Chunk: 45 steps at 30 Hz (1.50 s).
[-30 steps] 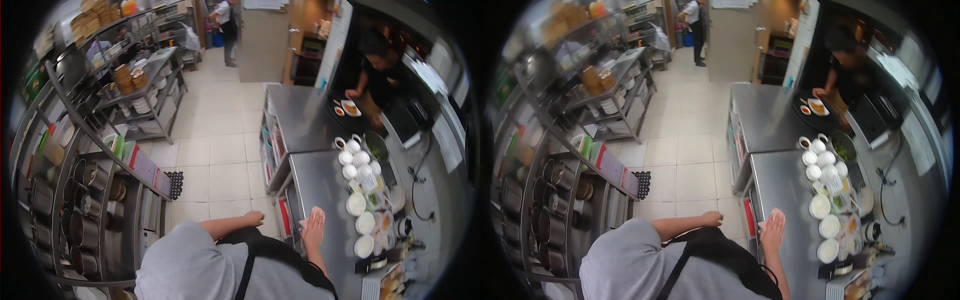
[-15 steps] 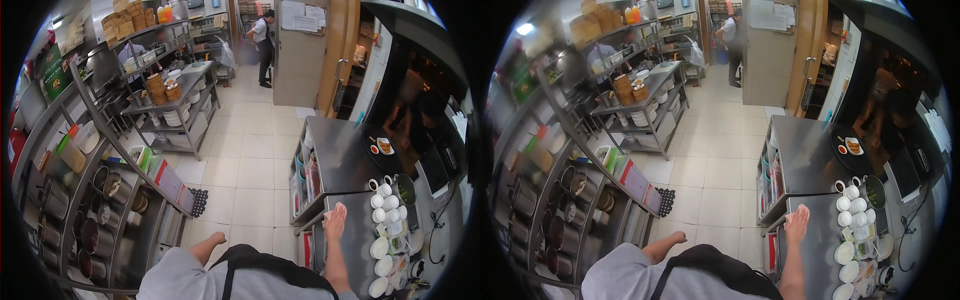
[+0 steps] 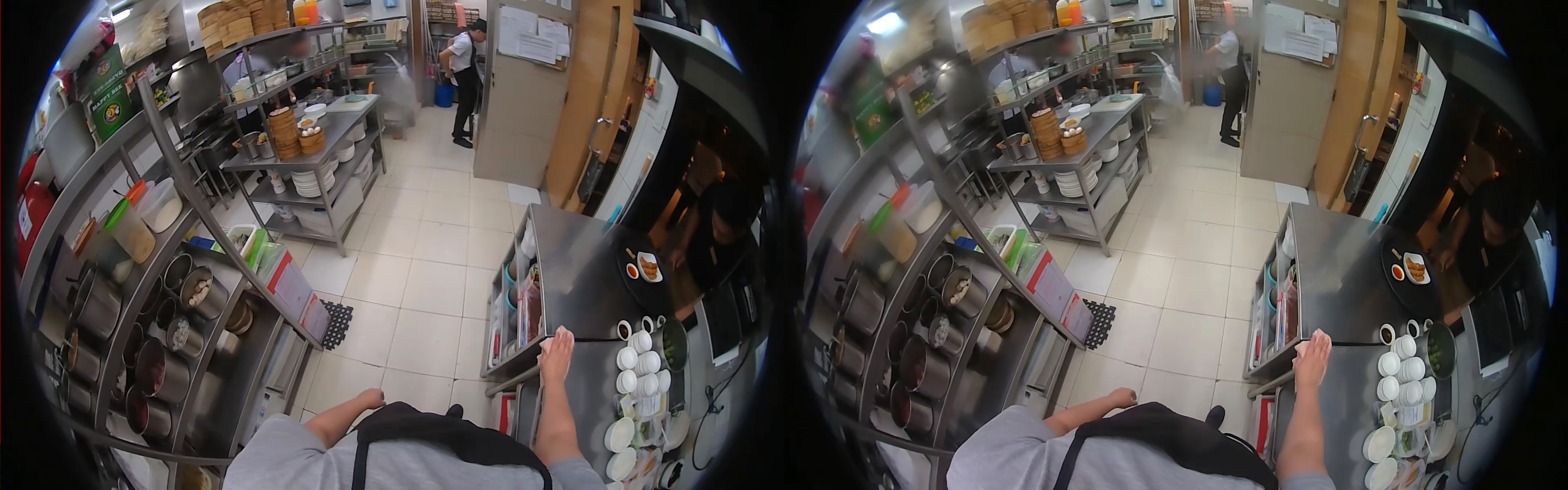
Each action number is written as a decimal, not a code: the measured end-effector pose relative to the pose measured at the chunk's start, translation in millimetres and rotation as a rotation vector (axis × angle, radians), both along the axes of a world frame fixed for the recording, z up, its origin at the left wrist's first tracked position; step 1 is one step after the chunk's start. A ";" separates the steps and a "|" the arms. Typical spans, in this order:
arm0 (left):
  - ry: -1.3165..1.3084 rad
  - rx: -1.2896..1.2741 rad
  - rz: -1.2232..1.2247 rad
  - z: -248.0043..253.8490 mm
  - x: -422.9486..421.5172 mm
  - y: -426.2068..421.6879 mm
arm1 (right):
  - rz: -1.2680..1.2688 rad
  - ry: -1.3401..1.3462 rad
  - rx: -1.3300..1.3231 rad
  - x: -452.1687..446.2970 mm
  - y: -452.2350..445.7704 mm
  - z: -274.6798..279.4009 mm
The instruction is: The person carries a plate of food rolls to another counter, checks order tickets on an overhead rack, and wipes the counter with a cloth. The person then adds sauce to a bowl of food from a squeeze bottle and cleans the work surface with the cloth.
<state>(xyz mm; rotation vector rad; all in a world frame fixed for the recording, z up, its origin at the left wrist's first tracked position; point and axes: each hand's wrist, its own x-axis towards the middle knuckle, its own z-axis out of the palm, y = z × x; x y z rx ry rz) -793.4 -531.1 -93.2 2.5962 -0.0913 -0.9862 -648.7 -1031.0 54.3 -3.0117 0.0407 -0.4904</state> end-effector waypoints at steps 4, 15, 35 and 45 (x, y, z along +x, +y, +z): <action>-0.033 0.045 0.076 -8.2 -9.1 30.1 | 0.102 0.018 0.052 8.3 7.2 10.5; -0.102 0.020 0.284 -4.4 -8.2 56.2 | 0.282 0.080 0.074 -85.9 1.5 11.3; -0.146 -0.067 0.447 -4.5 2.4 73.0 | 0.126 0.139 -0.245 -333.6 -80.2 -68.8; 0.030 0.111 0.508 -32.1 -88.7 127.2 | 0.081 0.014 -0.096 -240.0 -7.6 15.7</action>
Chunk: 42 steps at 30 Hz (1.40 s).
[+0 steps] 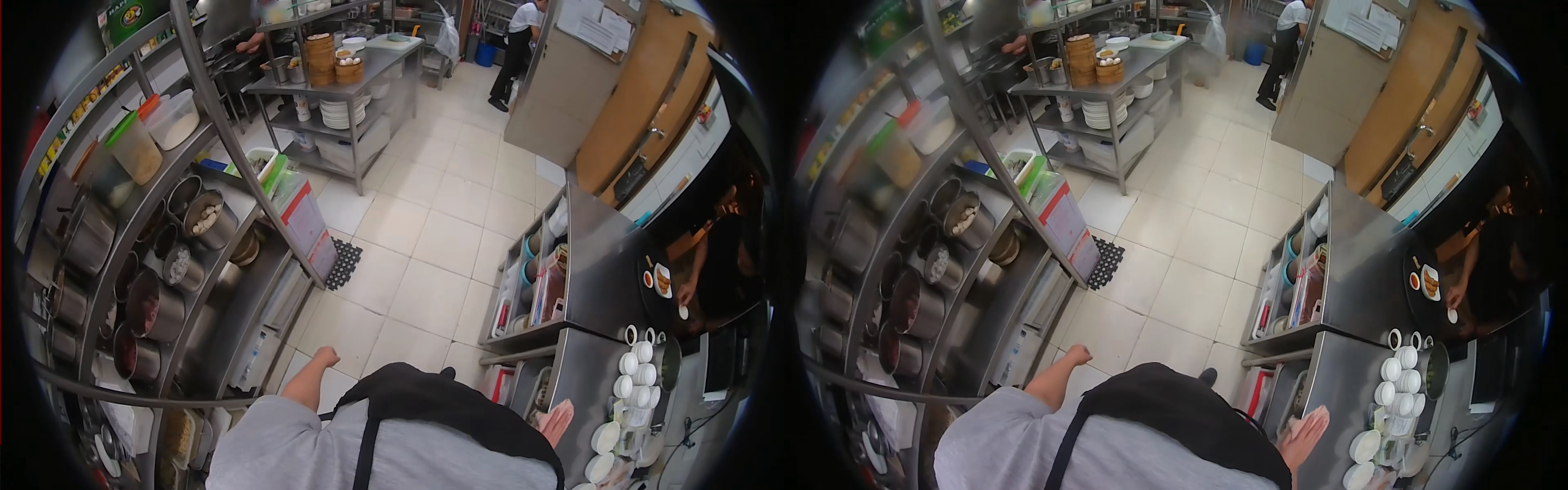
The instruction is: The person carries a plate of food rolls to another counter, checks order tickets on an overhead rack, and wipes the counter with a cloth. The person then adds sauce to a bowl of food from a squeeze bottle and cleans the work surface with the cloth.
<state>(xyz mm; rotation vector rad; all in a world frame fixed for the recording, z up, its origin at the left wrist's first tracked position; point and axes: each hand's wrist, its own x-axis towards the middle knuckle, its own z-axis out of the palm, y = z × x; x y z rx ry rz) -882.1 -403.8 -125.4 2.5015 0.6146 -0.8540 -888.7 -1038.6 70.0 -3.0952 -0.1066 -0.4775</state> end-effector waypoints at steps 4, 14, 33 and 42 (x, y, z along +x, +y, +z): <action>0.108 -0.031 0.182 10.4 -24.3 13.8 | -0.037 -0.003 0.065 32.4 7.9 0.8; -0.054 -0.039 0.222 7.3 -22.1 16.8 | -0.086 -0.037 0.073 51.8 8.9 -4.5; 0.086 -0.170 0.372 41.4 16.2 1.9 | -0.232 -0.001 0.080 51.3 7.7 2.8; -0.107 -0.328 0.395 42.1 53.2 -41.7 | -0.229 -0.038 0.091 48.2 4.1 2.5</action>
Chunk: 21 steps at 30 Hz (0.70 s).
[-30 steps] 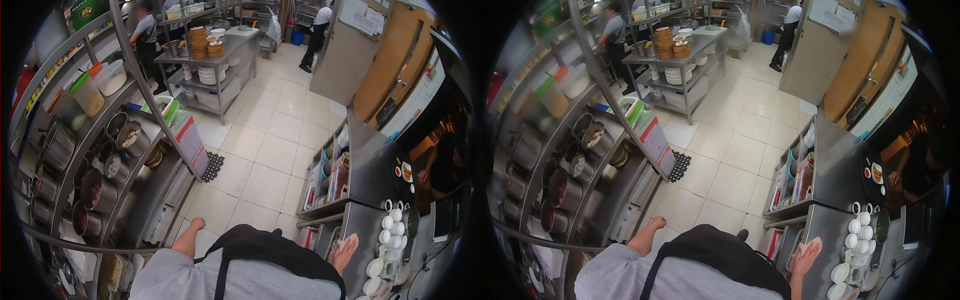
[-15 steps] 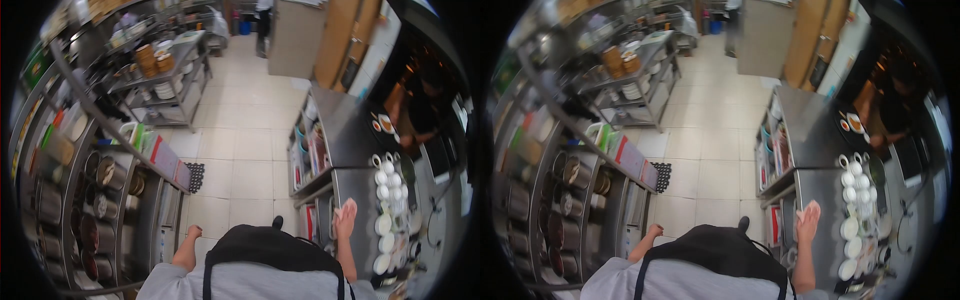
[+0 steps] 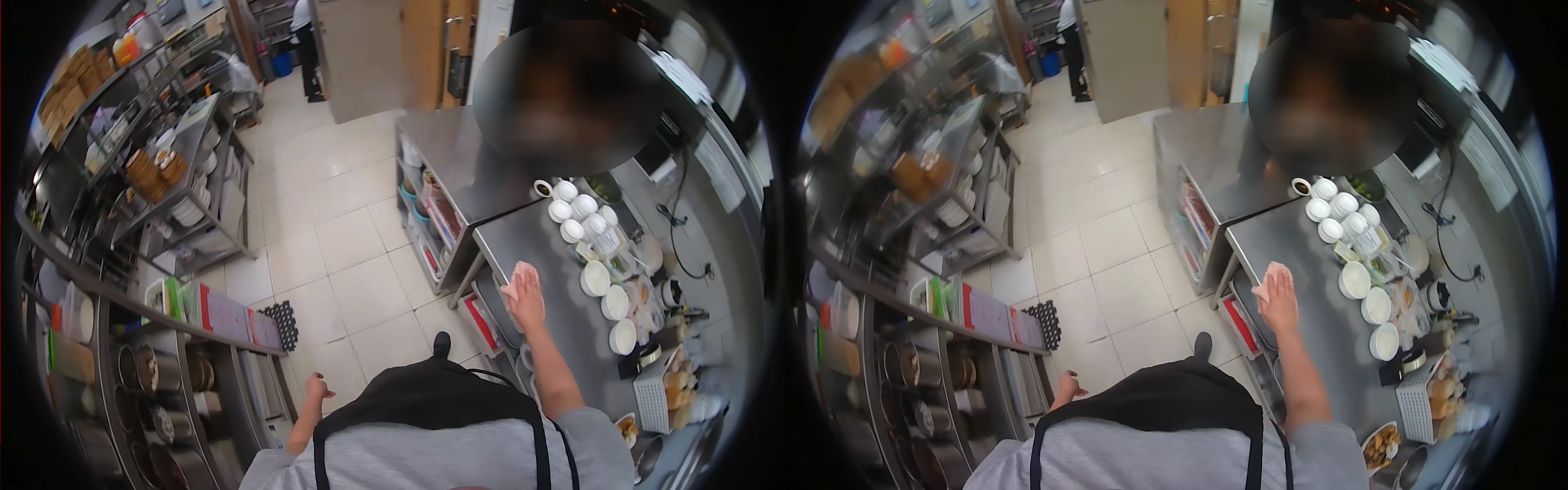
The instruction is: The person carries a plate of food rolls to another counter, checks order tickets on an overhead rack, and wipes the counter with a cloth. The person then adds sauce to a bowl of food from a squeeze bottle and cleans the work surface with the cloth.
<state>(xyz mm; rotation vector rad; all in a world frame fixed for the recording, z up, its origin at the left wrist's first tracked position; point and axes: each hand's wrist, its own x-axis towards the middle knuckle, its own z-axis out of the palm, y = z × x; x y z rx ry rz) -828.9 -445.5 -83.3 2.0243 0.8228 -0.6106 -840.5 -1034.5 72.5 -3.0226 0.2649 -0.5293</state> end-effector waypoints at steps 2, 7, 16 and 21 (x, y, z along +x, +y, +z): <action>-0.054 0.055 -0.208 3.1 0.4 -6.1 | -0.036 -0.001 0.001 -4.4 2.2 5.6; -0.037 0.180 -0.376 -37.0 11.2 -8.2 | -0.034 0.003 0.018 -4.7 -2.0 -1.3; -0.215 0.175 -0.836 -100.0 27.0 -35.0 | -0.004 0.033 0.095 -13.5 -5.9 12.4; -0.181 0.118 -1.051 -94.9 47.9 -68.3 | -0.092 -0.093 0.088 -69.4 -11.6 -12.2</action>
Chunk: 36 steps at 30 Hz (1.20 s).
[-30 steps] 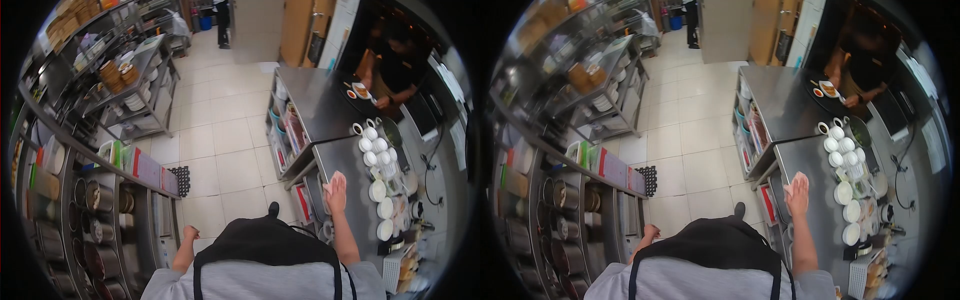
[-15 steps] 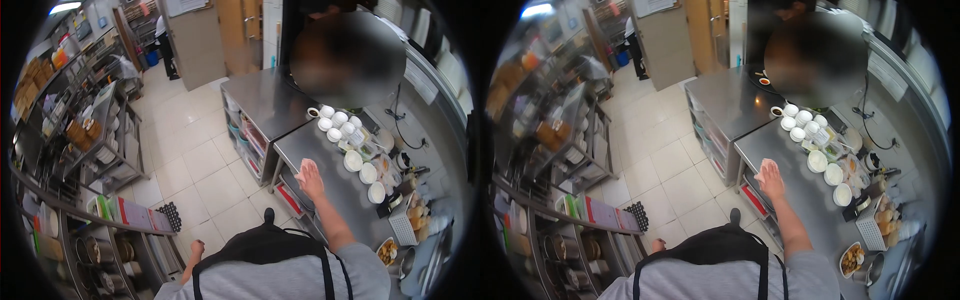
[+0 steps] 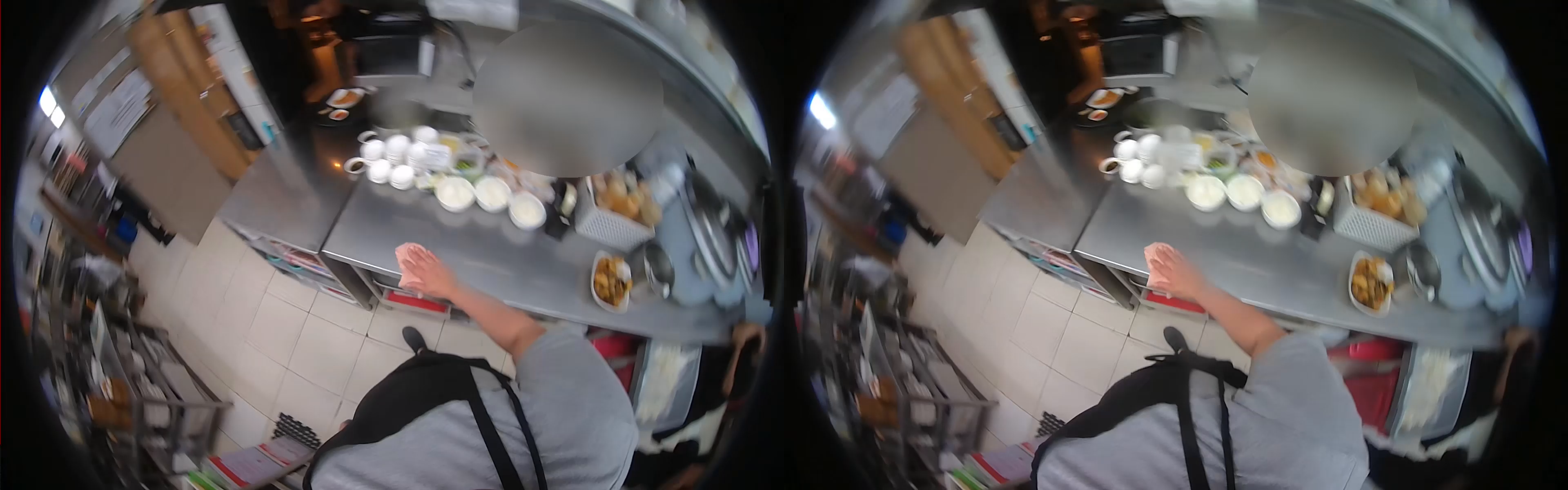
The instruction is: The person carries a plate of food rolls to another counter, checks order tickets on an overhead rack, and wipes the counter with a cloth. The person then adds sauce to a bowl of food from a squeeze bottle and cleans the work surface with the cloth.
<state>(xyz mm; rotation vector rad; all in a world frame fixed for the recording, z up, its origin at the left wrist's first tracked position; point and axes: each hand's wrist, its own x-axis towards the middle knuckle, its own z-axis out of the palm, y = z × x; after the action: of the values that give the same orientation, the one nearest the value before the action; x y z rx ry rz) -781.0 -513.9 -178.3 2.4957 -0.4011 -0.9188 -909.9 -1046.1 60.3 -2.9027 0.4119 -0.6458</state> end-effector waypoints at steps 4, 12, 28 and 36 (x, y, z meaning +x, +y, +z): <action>0.039 0.015 -0.182 5.5 22.5 -12.6 | -0.096 0.286 -0.235 -103.0 2.7 64.1; 0.040 -0.026 -0.402 2.5 73.6 -56.3 | -1.052 0.036 0.047 -283.4 -17.7 -10.9; 0.337 -0.546 -0.937 255.3 -131.8 -461.9 | -0.644 0.041 -0.200 -261.1 -36.8 1.7; 0.902 -0.589 -1.124 213.3 -322.8 -583.1 | -0.546 -0.062 0.152 -438.6 31.0 12.8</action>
<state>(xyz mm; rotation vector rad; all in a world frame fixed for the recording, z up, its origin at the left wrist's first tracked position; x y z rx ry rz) -1103.8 -1097.0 35.0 1.0008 -1.4921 -1.8140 -1348.5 -1015.0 73.1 -2.6144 1.2078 -0.7277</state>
